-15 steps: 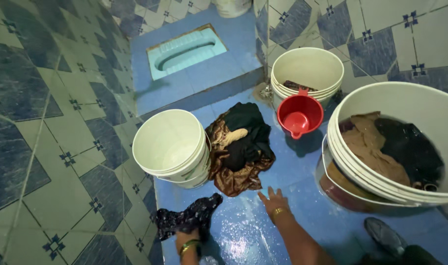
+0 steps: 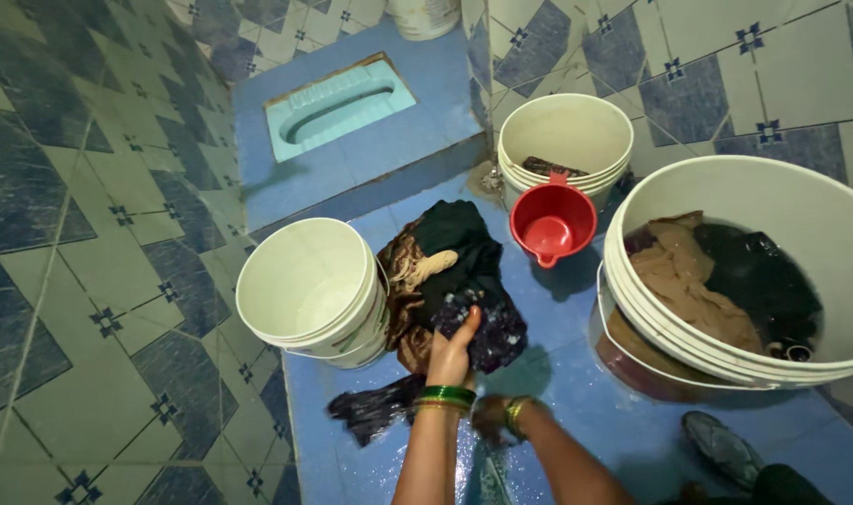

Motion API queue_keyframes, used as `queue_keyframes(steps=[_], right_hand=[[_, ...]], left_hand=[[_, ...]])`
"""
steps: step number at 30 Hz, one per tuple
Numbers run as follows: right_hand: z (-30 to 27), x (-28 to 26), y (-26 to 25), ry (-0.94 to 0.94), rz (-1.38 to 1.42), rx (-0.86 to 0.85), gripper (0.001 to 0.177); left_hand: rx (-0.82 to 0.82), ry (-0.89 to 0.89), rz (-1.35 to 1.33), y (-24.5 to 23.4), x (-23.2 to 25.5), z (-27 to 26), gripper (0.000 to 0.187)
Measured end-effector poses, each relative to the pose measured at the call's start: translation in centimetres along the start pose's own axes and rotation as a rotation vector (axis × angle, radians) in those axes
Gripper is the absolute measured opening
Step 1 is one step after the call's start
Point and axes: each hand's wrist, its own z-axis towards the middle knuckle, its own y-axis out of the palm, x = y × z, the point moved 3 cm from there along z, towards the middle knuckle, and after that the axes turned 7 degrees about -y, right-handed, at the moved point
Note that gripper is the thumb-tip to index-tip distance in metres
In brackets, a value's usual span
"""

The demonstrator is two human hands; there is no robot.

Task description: The person washes clothes by hand in a bathroom, using several buckets and a red scoop to move water, scrubbing and wringing out various fabric items on the tiled floor and placing them into the buckets.

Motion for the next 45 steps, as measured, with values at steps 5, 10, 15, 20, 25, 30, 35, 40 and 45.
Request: queue_keyframes(steps=[5, 10, 15, 20, 25, 30, 35, 40, 45], right_hand=[[0.7, -1.8, -2.1, -0.018, 0.279, 0.031, 0.032], [2.1, -4.7, -7.4, -0.074, 0.408, 0.139, 0.032], [3.2, -6.2, -13.5, -0.112, 0.453, 0.267, 0.035], [3.5, -5.3, -17.8, -0.099, 0.428, 0.37, 0.038], [4.2, -2.4, -18.6, -0.02, 0.278, 0.42, 0.043], [4.8, 1.7, -13.6, 0.125, 0.004, 0.371, 0.049], [4.8, -2.5, -0.8, 0.07, -0.267, 0.264, 0.06], [-0.1, -8.8, 11.5, -0.143, -0.188, 0.173, 0.038], [-3.8, -7.6, 13.9, -0.603, -0.861, -0.445, 0.059]], left_hand=[[-0.229, -0.111, -0.532, 4.9, 10.1, -6.2, 0.052], [-0.225, 0.035, -0.287, -2.0, 16.2, -6.9, 0.067], [-0.02, 0.057, 0.304, -17.5, 13.1, -2.9, 0.08], [0.273, -0.279, 0.539, -27.4, 0.4, 0.5, 0.086], [0.475, -0.455, 0.802, -30.2, -7.0, -1.5, 0.076], [0.664, -0.582, 1.438, -28.0, -10.6, -5.2, 0.067], [0.369, -0.441, 1.671, -23.0, -14.2, -5.0, 0.066], [0.236, -0.662, 1.568, -24.3, -19.0, -5.2, 0.074], [0.167, -0.611, 1.383, -27.5, -21.0, -4.6, 0.045]])
